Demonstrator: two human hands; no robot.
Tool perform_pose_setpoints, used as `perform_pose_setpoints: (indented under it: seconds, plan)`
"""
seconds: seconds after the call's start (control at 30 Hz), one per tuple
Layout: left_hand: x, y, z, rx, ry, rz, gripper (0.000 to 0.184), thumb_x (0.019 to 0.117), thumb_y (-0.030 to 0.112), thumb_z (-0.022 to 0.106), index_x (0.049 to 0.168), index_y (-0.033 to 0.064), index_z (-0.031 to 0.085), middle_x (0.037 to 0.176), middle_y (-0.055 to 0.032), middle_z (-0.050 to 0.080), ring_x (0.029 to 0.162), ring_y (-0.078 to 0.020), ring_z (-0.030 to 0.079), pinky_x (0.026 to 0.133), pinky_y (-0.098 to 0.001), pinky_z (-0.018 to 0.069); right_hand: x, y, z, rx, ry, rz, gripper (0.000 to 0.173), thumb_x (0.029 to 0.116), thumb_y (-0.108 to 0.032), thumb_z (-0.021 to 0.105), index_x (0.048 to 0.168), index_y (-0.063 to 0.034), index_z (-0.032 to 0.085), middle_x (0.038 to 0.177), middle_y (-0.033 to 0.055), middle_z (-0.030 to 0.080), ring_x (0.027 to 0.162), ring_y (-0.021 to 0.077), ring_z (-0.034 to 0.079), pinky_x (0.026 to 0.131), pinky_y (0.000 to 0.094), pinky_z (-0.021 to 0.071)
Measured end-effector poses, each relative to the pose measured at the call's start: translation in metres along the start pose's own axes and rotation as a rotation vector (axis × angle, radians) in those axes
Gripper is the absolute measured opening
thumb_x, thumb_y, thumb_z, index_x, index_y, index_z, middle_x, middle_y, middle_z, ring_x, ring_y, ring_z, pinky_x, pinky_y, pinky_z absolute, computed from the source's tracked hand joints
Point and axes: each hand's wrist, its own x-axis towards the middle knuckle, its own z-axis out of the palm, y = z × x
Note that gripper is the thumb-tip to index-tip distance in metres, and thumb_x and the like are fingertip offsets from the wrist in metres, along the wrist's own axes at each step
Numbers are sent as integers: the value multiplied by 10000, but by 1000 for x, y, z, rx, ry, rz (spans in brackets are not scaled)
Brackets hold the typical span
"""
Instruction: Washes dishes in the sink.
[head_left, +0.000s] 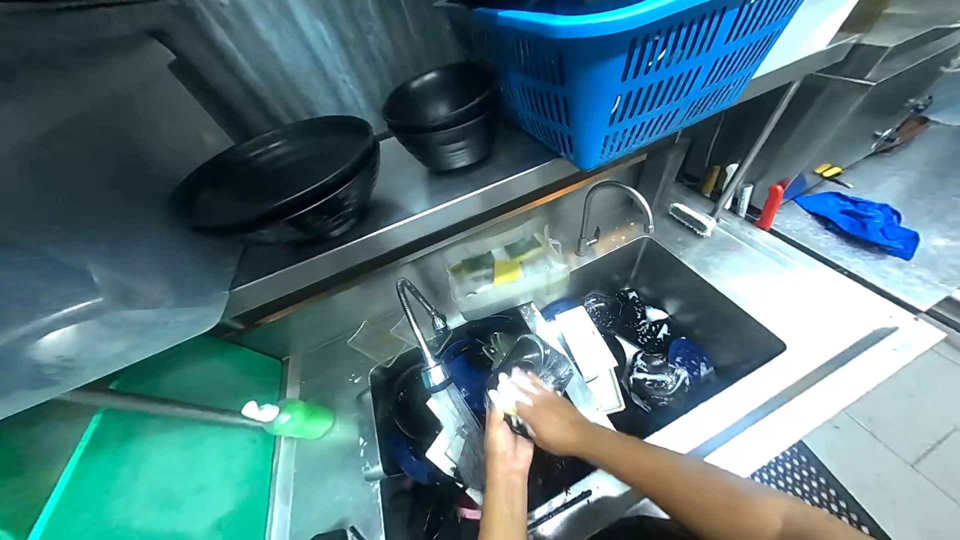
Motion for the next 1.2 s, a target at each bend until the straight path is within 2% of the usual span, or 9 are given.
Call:
perform_pose_setpoints:
  seconds: [0.1, 0.17, 0.27, 0.4, 0.57, 0.7, 0.8, 0.93, 1.2]
  plan:
    - [0, 4, -4, 29, -24, -28, 436, 1106, 362, 381, 1432, 79, 448, 1222, -207, 656, 1077, -326, 678, 895, -546, 580, 24, 45, -24, -162, 148, 97, 489, 1047, -206, 462, 1534, -157, 474, 1658, 73, 353, 1579, 287, 189, 1279, 604, 111]
    - [2, 7, -12, 24, -29, -18, 454, 1103, 354, 393, 1464, 79, 413, 1264, -228, 637, 1115, -350, 667, 911, -569, 573, 25, 66, -36, -98, 216, 197, 508, 1047, -337, 525, 1523, -163, 482, 1613, 56, 425, 1510, 250, 357, 1235, 570, 278]
    - [12, 10, -22, 88, 57, 6, 496, 1094, 422, 401, 1434, 66, 461, 1241, -220, 656, 1095, -335, 679, 897, -563, 582, 7, 74, -47, 499, 134, 450, 650, 970, -414, 688, 1510, -128, 466, 1389, 140, 608, 1238, 269, 619, 1055, 510, 507]
    - [31, -6, -13, 629, 303, 21, 582, 1069, 499, 456, 1430, 49, 534, 1400, -178, 585, 1280, -289, 569, 1054, -543, 482, -27, 76, -36, 1084, 47, 558, 522, 930, -183, 726, 1413, -91, 550, 1271, 122, 667, 1122, 213, 674, 961, 425, 580]
    - [74, -15, -43, 1015, 221, -17, 415, 1093, 351, 480, 1141, -11, 677, 1008, -155, 728, 839, -251, 723, 750, -437, 610, -62, 127, -40, 1248, 510, 842, 405, 1005, -146, 622, 1398, -77, 554, 1124, 181, 696, 936, 292, 707, 783, 490, 612]
    - [95, 5, -85, 1319, 448, 53, 347, 1020, 211, 585, 1287, -6, 623, 1194, -224, 673, 1096, -337, 659, 960, -535, 525, -92, 194, -39, 1439, 990, 1133, 343, 1029, -151, 502, 1342, -12, 480, 997, 209, 653, 755, 292, 677, 637, 471, 598]
    - [108, 5, -103, 1326, 507, -105, 434, 995, 233, 629, 1369, 20, 575, 1203, -237, 652, 1004, -333, 666, 840, -506, 561, -105, 237, -17, 1369, 1170, 1370, 319, 1024, -183, 485, 1270, 20, 502, 1026, 200, 618, 804, 284, 645, 670, 476, 576]
    - [115, -3, -95, 1146, 515, -323, 441, 1054, 257, 561, 1429, 36, 488, 1176, -258, 638, 841, -327, 703, 709, -454, 605, -113, 254, 8, 1177, 1181, 1543, 379, 1025, -174, 522, 1338, 39, 527, 1290, 236, 579, 1136, 341, 607, 897, 556, 541]
    - [127, -30, -103, 1635, 365, -277, 472, 945, 343, 695, 1293, 30, 626, 1294, -198, 645, 1245, -335, 602, 1059, -536, 477, -107, 272, 25, 1683, 1458, 1470, 410, 1075, -311, 378, 1398, -63, 419, 1244, 179, 547, 1046, 279, 603, 820, 489, 554]
